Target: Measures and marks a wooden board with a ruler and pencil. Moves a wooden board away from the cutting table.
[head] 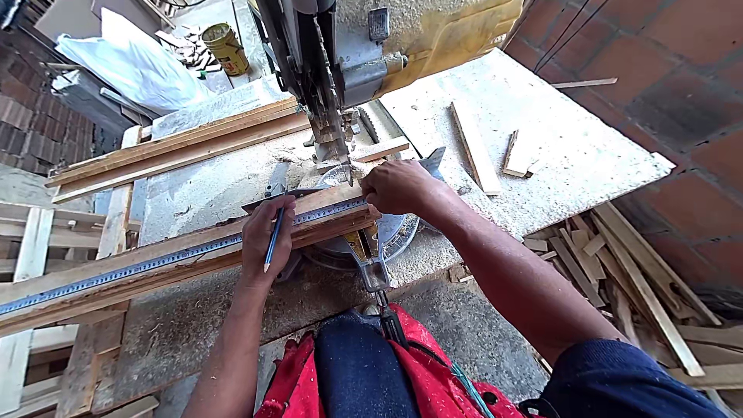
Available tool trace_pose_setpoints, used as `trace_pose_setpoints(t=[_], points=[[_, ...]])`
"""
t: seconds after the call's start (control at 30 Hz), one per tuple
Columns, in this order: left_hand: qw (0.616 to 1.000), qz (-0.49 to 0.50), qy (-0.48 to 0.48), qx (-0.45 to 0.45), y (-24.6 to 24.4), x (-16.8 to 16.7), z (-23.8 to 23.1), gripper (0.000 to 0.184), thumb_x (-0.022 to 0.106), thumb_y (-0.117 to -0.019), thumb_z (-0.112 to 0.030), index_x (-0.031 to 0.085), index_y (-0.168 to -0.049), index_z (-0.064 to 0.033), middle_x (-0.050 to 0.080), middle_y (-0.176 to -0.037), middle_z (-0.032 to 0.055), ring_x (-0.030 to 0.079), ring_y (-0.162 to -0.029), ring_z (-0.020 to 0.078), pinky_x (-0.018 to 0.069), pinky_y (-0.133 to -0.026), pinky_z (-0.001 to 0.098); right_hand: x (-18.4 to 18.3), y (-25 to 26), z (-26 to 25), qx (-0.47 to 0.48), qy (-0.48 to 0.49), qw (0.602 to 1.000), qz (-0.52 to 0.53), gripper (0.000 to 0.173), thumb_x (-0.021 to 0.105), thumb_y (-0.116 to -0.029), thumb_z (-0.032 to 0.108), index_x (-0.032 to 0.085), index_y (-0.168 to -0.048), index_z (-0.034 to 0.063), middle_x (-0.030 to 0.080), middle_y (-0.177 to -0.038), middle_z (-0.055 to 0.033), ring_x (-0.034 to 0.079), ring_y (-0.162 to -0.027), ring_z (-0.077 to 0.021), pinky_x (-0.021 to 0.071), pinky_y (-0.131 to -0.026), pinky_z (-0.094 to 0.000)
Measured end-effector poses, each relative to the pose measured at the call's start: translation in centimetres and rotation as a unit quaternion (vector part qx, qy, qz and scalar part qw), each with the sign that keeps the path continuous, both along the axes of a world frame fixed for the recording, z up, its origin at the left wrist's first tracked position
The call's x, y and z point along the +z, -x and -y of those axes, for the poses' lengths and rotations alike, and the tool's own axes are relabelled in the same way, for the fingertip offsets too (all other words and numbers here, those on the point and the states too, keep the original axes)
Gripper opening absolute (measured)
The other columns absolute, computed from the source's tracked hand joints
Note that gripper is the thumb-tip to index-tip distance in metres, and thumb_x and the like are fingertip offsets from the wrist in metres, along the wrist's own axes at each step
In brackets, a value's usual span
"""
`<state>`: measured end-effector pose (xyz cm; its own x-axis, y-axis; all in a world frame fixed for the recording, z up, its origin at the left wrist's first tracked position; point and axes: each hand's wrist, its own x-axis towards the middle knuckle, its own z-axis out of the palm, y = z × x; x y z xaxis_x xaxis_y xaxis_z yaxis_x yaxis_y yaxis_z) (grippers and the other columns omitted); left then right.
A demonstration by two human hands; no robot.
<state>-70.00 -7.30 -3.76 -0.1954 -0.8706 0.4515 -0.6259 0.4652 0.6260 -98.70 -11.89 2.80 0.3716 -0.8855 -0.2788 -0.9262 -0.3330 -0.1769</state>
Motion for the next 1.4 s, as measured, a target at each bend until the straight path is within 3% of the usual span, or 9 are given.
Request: trace_pose_setpoints(t=[0.13,0.2,0.37,0.53,0.9,1.1,1.4], points=[[0.999,-0.039,0.027,-0.007,0.6,1.2,-0.1,0.033,0.055,-0.1062,-0.025,0.067,-0.13,-0.0058,0.073,-0.111,0.0064,0.07,-0.101,0.011,0.0584,-0.093,0.0308,0.2,-0.2,-0.1,0.001,-0.001,1.0,-0.016,0.014,0.062,-0.0944,0.03,0.073,-0.094,0.0226,0.07,-0.084,-0.0059,0.068,-0.086,-0.0304,0.049,-0.069,-0.0576],[0.998,-0.05,0.033,-0.021,1.0,1.6,-0.3,0.032,0.058,-0.1049,-0.025,0.069,-0.127,-0.0058,0.072,-0.111,0.0052,0.069,-0.099,0.01,0.0576,-0.092,0.0287,0.2,-0.3,-0.2,0.001,-0.001,1.0,-0.017,0.014,0.061,-0.0951,0.03,0.073,-0.095,0.0226,0.07,-0.085,-0.0059,0.068,-0.087,-0.0303,0.0488,-0.07,-0.0573],[0.995,-0.086,0.0,-0.055,2.6,1.5,-0.7,0.02,0.065,-0.1005,-0.019,0.073,-0.114,-0.0062,0.072,-0.105,0.0027,0.07,-0.088,0.0081,0.0607,-0.078,0.0246,0.2,-0.3,-0.2,0.003,0.0,1.0,-0.015,0.014,0.061,-0.0952,0.03,0.073,-0.095,0.0227,0.07,-0.084,-0.005,0.068,-0.087,-0.0297,0.0487,-0.07,-0.057],[0.987,-0.14,-0.048,-0.058,4.1,1.0,-1.1,0.017,0.062,-0.0982,-0.019,0.065,-0.108,-0.0059,0.069,-0.094,0.0023,0.066,-0.069,0.0104,0.059,-0.06,0.0266,0.1,-0.2,-0.2,0.005,0.003,1.0,-0.013,0.014,0.061,-0.0953,0.031,0.072,-0.092,0.0223,0.069,-0.083,-0.0049,0.067,-0.085,-0.029,0.0484,-0.07,-0.0567],[0.987,-0.132,-0.038,-0.085,4.9,0.9,-0.2,0.014,0.069,-0.0943,-0.016,0.071,-0.103,-0.005,0.073,-0.091,0.0009,0.069,-0.076,0.0073,0.0606,-0.068,0.0244,0.1,-0.1,-0.1,0.007,0.002,1.0,-0.007,0.014,0.061,-0.0951,0.03,0.071,-0.091,0.021,0.068,-0.082,-0.0051,0.067,-0.084,-0.0289,0.0476,-0.07,-0.0562],[0.981,-0.164,-0.053,-0.09,5.2,0.8,-0.1,0.012,0.062,-0.0953,-0.014,0.067,-0.102,-0.0047,0.07,-0.087,0.0022,0.067,-0.068,0.011,0.0591,-0.06,0.0264,0.2,-0.2,-0.1,0.007,0.001,1.0,-0.016,0.014,0.061,-0.0949,0.03,0.07,-0.09,0.0212,0.068,-0.081,-0.0047,0.067,-0.084,-0.0285,0.0475,-0.07,-0.0554],[0.986,-0.14,-0.054,-0.078,5.2,0.2,0.6,0.01,0.065,-0.0912,-0.016,0.066,-0.097,-0.0079,0.067,-0.081,-0.0005,0.063,-0.063,0.0079,0.0548,-0.054,0.0239,0.2,-0.3,-0.2,0.004,0.002,1.0,-0.015,0.014,0.061,-0.0948,0.03,0.071,-0.09,0.0217,0.068,-0.081,-0.0046,0.067,-0.083,-0.0285,0.0472,-0.069,-0.0553]])
